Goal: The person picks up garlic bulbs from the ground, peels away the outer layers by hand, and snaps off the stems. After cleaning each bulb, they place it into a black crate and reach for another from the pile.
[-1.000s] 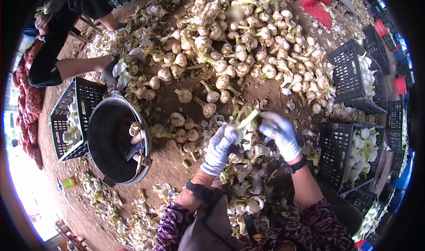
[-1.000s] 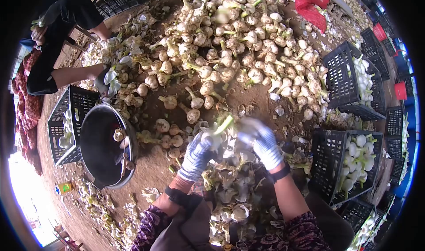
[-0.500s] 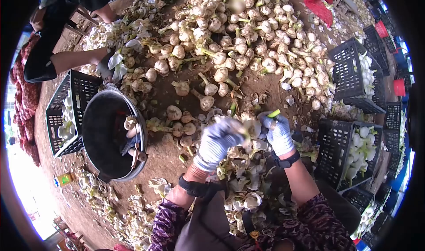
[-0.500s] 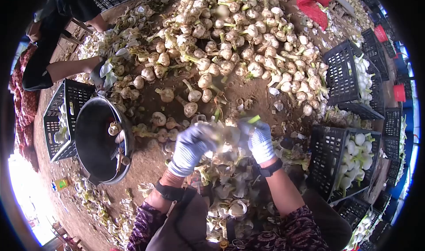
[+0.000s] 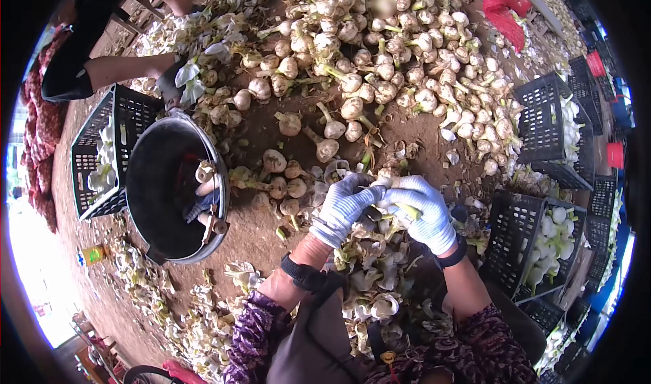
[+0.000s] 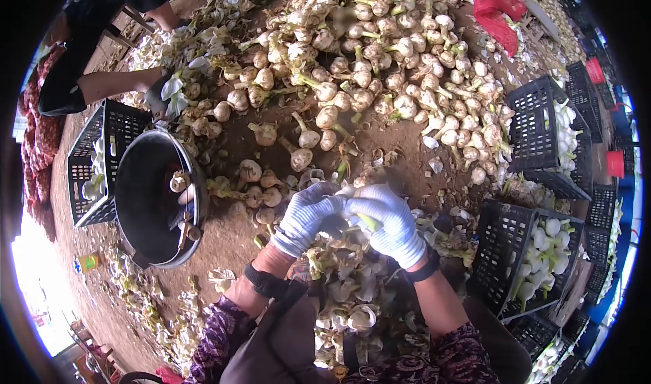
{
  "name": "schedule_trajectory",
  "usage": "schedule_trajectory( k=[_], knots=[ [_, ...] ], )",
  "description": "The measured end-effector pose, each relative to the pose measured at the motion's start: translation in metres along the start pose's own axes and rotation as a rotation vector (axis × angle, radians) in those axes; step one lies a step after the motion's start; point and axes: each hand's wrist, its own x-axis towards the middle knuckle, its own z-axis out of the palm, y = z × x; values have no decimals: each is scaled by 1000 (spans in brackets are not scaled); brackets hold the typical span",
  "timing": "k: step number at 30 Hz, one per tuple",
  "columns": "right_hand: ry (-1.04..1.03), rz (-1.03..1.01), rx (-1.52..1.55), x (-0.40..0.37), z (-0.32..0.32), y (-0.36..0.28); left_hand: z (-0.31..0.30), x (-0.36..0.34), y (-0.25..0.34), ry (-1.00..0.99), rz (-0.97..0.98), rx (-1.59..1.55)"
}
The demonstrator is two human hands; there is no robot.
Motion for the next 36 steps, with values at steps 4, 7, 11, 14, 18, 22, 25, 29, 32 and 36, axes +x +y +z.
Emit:
schedule_trajectory(
  k=[4,7,11,14,18,22,25,29,32,36],
  knots=[
    [-54,-93,-87,1,1,0,-1,-1,1,8,-41,-91],
    [-39,-97,-105,-2,1,4,-7,-3,-7,-22,-21,-176],
    [10,-103,-125,-2,1,4,-15,-6,-4,79,-91,-155],
    [-38,-140,-195,1,2,4,-11,-8,3,106,-63,24],
    [-41,-106,-229,0,7,4,-8,-2,-10,93,-18,156],
    [394,539,724,-6,7,12,-16,3,-39,107,111,364],
    [469,710,1004,-6,1,25,-27,7,-44,225,167,695],
    [515,866,1197,-3,6,20,-50,16,-31,511,473,1060],
    [563,988,1567,-15,6,36,-61,16,-25,649,535,1174],
    [487,1000,1690,-22,3,50,-64,8,-15,553,496,777]
  ],
)
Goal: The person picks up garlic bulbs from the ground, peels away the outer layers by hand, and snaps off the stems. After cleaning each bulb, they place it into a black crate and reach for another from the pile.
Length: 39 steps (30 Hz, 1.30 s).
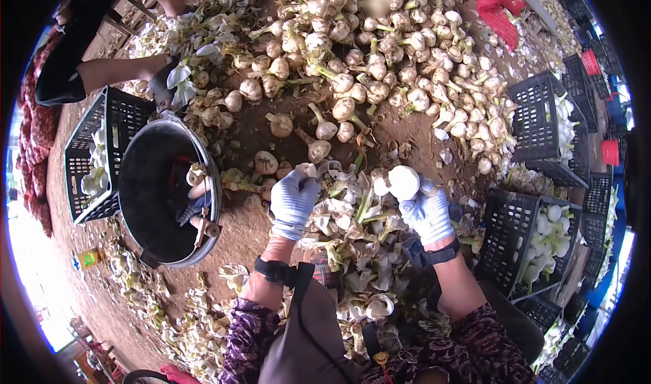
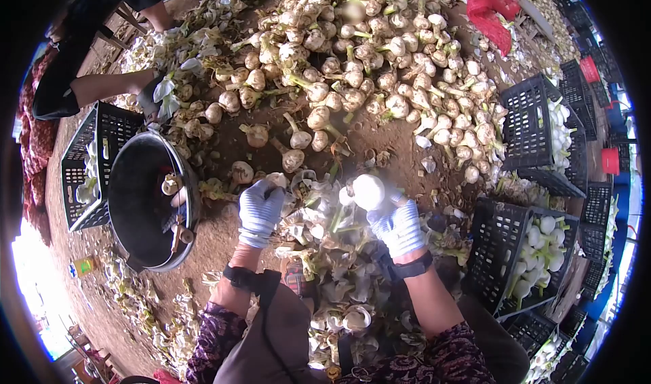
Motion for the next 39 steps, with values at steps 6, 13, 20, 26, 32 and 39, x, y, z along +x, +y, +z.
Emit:
schedule_trajectory(
  k=[6,13,20,26,32,39],
  knots=[
    [-6,12,52,2,-5,11,21,-23,39,-645,-190,-554],
    [-19,-27,-69,-3,-8,26,14,-11,54,-230,-348,-664],
    [-378,-125,-682,-9,-4,27,25,-33,15,-593,-758,-1424],
    [187,-606,-1727,62,-9,-14,-31,-19,-1,-350,-422,-1391],
    [9,-307,-2608,52,30,84,-39,-18,-10,-185,-487,-1413],
    [-396,-610,-2895,3,-44,102,-36,-28,-13,-202,-488,-1371]
  ],
)
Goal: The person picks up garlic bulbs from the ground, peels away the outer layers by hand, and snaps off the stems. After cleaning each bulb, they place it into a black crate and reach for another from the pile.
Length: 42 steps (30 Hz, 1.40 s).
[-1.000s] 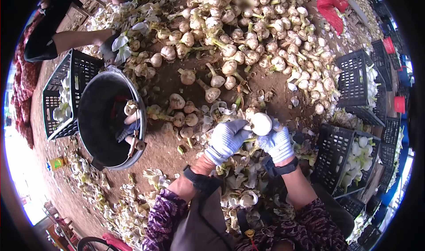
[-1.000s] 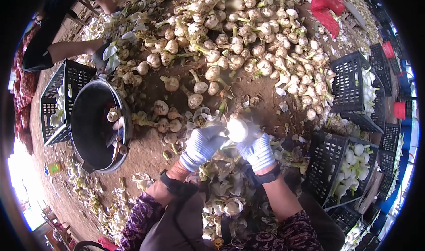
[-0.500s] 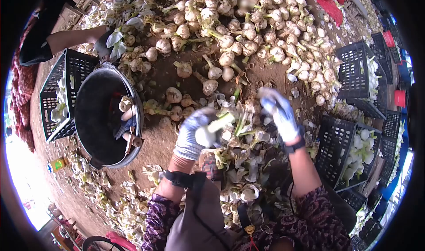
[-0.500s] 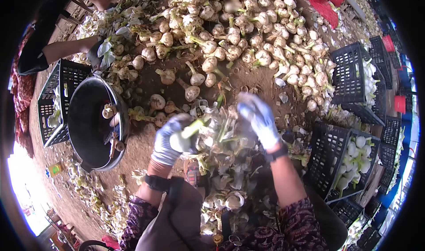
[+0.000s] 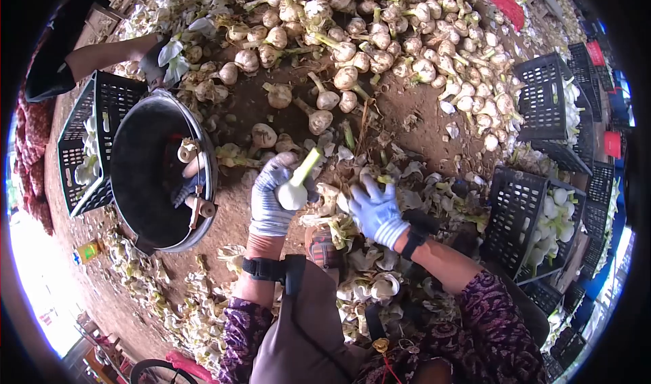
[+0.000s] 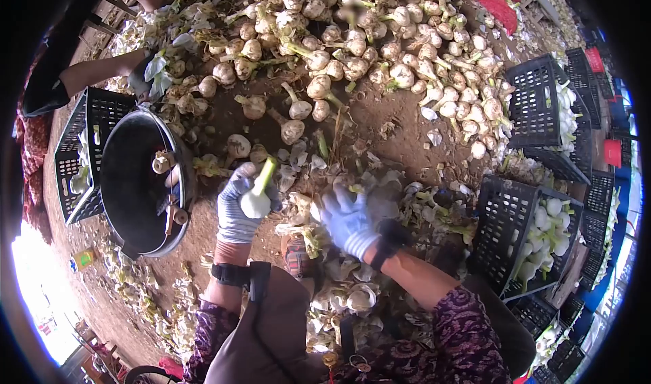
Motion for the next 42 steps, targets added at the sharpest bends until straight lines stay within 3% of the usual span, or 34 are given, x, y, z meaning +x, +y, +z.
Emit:
schedule_trajectory(
  k=[4,6,7,8,9,10,11,12,14,16,18,19,20,21,22,24,25,26,28,29,30,32,34,35,38,40,42],
  knots=[
    [-444,-347,268,-43,8,-4,-11,3,-10,10,-44,34],
    [-1006,-442,514,-37,-34,11,-8,4,-9,19,-41,16],
    [-665,-618,720,-52,8,25,1,-1,-6,69,-57,28],
    [-523,-540,559,-39,-29,36,-3,1,-6,76,-58,26],
    [-380,-395,810,-37,-10,51,-9,4,-6,38,-99,166],
    [-409,57,639,-28,-44,56,-15,7,-7,-4,-138,308],
    [-216,307,438,-25,-55,58,-12,7,-9,26,-54,429],
    [-45,368,435,-21,-49,64,-9,4,-10,10,-76,430],
    [209,259,498,-10,-38,64,0,2,-11,-30,-141,520],
    [145,184,500,1,-28,56,2,3,-12,-41,-172,555],
    [232,125,454,9,-21,57,0,5,-17,-142,-108,796],
    [239,229,825,12,-19,62,2,4,-23,-79,-117,759],
    [233,334,1198,15,-23,65,7,7,-25,-194,40,1017],
    [192,532,1665,14,-34,65,13,5,-28,-156,-49,1020],
    [312,441,1684,14,-33,69,21,4,-29,-123,-137,1022],
    [6,328,1904,5,-40,79,27,7,-29,-113,-218,1021],
    [-246,74,1684,-3,-46,85,22,9,-33,-115,-136,1030],
    [-597,-145,1172,0,-50,88,18,11,-34,-114,-52,1036],
    [-570,-215,472,-5,-74,81,12,12,-27,-102,-77,1049],
    [-660,23,455,0,-86,81,9,11,-25,-61,-89,962],
    [-536,271,414,3,-78,86,8,11,-25,-22,-97,874],
    [-46,279,545,-5,-64,88,6,11,-28,-1,-87,881],
    [96,79,381,-4,-51,76,7,11,-29,-25,-99,888],
    [50,23,363,-1,-48,67,8,11,-30,-31,-108,912],
    [257,-45,398,12,-12,51,11,12,-34,-73,-132,948],
    [227,-4,419,22,-8,56,15,13,-32,-99,-146,1008],
    [391,249,1000,28,-16,60,21,9,-35,-118,-171,1066]
  ],
)
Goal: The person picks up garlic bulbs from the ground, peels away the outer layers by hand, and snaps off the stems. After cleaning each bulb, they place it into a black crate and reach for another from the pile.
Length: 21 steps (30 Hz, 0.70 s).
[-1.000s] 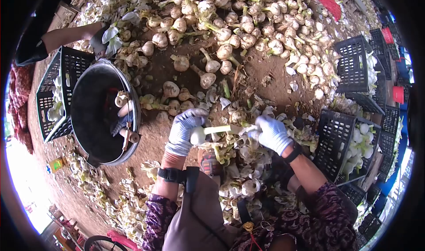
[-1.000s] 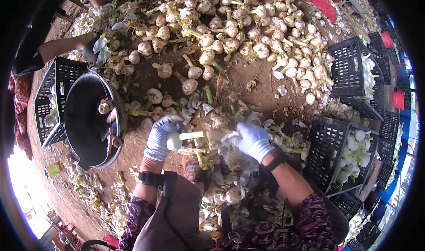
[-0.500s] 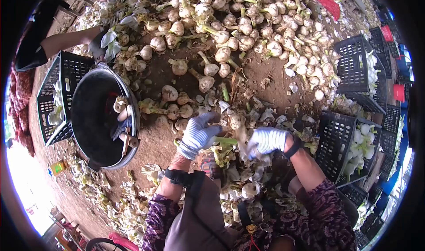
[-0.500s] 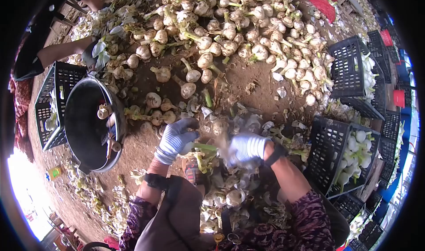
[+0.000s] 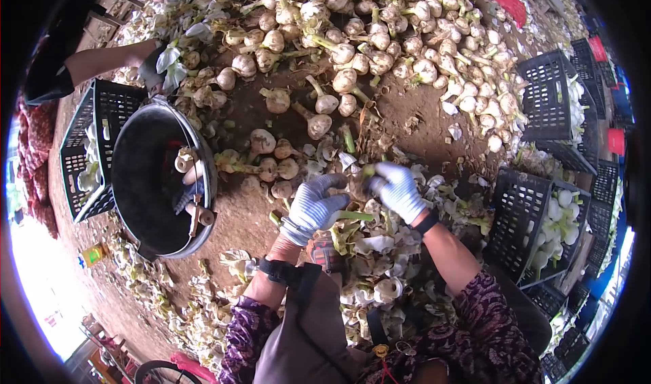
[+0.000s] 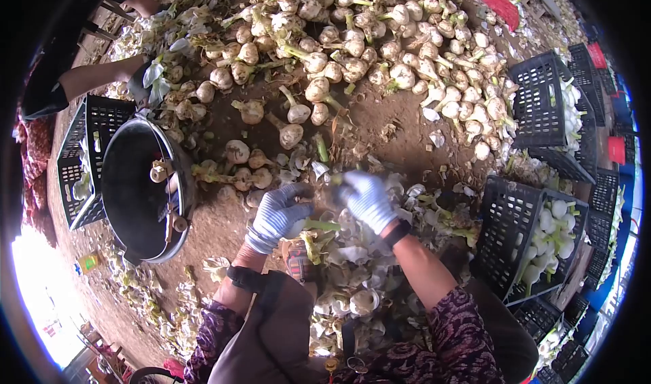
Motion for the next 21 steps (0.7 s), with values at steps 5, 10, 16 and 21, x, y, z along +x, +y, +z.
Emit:
schedule_trajectory(
  k=[5,10,16,21],
  knots=[
    [90,607,998,-4,-16,-14,25,13,-5,78,325,83],
    [107,542,1186,-5,-5,-26,26,7,16,232,393,279],
    [91,550,1009,-4,-18,-70,35,3,24,347,570,824],
    [78,655,1157,-6,2,-17,31,3,27,284,691,981]
  ],
)
